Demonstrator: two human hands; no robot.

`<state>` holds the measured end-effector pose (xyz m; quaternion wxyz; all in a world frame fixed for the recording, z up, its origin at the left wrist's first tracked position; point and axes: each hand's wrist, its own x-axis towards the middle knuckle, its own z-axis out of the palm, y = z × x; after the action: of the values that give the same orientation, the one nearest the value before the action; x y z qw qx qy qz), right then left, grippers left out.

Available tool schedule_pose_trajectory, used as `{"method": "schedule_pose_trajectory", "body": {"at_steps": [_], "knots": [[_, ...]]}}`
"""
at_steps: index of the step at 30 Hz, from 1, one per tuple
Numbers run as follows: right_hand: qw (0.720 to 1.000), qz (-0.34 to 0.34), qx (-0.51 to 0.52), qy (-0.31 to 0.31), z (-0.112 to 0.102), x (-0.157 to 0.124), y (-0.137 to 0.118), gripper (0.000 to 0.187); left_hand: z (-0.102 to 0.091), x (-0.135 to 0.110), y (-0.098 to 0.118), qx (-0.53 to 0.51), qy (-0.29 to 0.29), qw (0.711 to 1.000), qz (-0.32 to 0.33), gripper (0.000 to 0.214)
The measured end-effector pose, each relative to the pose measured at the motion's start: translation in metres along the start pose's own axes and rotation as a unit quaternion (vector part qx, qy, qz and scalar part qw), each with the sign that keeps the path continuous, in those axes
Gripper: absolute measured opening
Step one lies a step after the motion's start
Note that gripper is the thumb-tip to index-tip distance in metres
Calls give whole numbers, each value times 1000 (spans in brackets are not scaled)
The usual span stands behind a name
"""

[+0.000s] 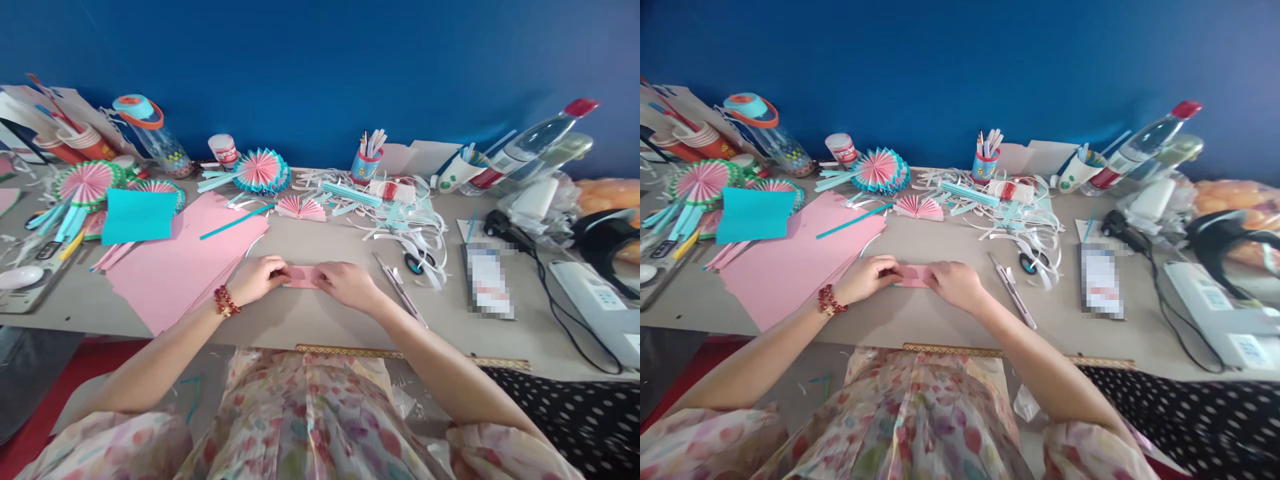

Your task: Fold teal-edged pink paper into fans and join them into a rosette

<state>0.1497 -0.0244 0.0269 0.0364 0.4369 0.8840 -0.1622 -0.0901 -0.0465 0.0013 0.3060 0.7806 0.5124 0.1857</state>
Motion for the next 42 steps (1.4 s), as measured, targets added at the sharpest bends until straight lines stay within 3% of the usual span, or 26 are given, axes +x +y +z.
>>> {"method": "schedule_pose_trajectory", "body": {"at_steps": [7,17,42], "knots": [[1000,7,-10,-17,-1,3,1,27,-2,3,2,36,4,999,17,17],[1000,2,-2,-9,2,4,2,26,-8,11,0,46,-43,998,-3,14],[1000,-2,-30,-10,0,2,-2,28,-2,-2,-1,67,-2,995,75,21]]}}
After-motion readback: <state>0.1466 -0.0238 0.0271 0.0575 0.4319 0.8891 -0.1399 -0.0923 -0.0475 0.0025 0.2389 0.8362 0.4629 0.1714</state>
